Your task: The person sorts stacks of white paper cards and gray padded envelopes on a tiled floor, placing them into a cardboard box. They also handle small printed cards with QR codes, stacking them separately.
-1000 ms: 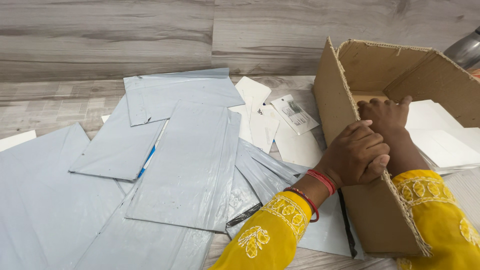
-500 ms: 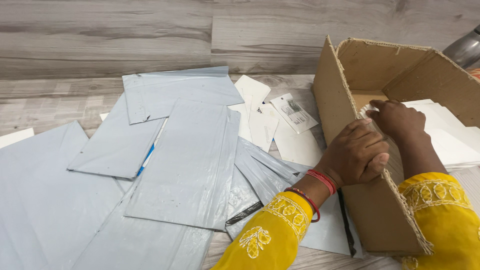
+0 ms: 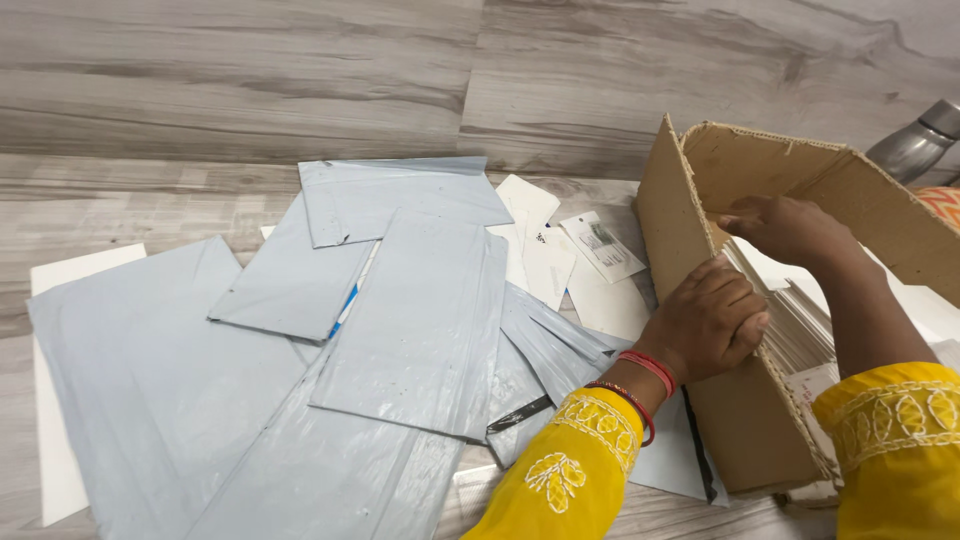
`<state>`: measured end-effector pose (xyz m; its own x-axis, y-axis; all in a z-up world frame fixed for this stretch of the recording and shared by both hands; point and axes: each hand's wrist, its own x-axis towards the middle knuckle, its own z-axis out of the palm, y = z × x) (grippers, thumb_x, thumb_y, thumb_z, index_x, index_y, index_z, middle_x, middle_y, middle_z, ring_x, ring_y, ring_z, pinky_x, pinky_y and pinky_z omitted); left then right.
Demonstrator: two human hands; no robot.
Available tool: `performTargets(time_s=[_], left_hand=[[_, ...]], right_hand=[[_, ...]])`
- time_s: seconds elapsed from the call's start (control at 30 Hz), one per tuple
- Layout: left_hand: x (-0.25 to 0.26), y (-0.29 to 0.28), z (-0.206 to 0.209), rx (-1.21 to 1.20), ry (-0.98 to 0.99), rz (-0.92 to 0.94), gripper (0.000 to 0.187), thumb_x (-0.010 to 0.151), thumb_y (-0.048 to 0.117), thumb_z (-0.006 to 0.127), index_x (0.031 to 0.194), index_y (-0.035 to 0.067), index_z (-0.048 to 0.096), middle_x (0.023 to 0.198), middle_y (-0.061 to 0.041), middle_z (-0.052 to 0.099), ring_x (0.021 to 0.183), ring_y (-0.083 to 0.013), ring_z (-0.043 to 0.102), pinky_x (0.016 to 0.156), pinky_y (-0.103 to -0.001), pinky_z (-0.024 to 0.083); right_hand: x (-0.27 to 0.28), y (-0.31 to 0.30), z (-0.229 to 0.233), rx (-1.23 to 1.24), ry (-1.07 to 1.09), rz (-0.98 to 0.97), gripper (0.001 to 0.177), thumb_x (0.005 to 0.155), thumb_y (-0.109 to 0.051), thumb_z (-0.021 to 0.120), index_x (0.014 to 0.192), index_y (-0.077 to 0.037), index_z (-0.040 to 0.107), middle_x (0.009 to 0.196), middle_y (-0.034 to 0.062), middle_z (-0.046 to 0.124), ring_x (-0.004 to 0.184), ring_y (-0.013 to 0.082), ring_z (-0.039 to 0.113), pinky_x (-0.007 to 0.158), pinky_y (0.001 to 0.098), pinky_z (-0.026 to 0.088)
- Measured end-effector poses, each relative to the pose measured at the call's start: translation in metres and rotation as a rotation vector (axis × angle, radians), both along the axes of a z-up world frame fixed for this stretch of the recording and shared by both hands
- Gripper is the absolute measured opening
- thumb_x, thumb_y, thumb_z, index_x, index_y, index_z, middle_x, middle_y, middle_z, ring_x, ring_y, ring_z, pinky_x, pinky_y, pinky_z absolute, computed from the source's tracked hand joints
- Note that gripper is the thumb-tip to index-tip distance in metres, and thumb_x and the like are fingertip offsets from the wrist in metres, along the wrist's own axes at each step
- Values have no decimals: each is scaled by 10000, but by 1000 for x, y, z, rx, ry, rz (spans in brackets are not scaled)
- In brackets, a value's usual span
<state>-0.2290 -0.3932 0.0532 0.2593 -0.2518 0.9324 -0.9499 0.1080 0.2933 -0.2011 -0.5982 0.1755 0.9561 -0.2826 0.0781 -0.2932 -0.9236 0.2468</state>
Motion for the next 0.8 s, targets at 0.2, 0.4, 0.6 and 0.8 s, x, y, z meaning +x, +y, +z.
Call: performTargets(time_s=[0.2,0.4,0.6,0.8], left_hand=[[-19,47,-5,241,58,-72,283,1037,339,530,1228,160,635,1320,-56,626,1394,-291,533,1161,-437,443],[-3,171,-40,850,-25,96,611,832,457,662,1353,146,588,1569,-123,405,1490,-314,296,1182,-587,263],[91,297,-43,617,368,413,407,913,337,661,1235,89,647,1359,-124,589,1339,-304,493,1113,-537,353],[125,371,-60,475,450,583,395,907,282,676,1230,64,612,1235,-129,643,1214,-313,570,1053,-481,404]], right_hand=[[-10,131,39,-347,-269,148,538,929,-569,602,1344,-235,678,1305,42,703,1212,309,646,951,545,496],[-2,234,15,-34,-127,95,538,930,-606,592,1343,-272,681,1210,84,743,1118,315,697,913,501,558],[21,311,-57,-23,-19,82,589,948,-690,540,915,-165,806,928,116,780,835,314,756,719,465,587],[34,353,-104,9,21,50,678,924,-725,543,847,-98,790,843,115,777,745,295,751,632,440,553]])
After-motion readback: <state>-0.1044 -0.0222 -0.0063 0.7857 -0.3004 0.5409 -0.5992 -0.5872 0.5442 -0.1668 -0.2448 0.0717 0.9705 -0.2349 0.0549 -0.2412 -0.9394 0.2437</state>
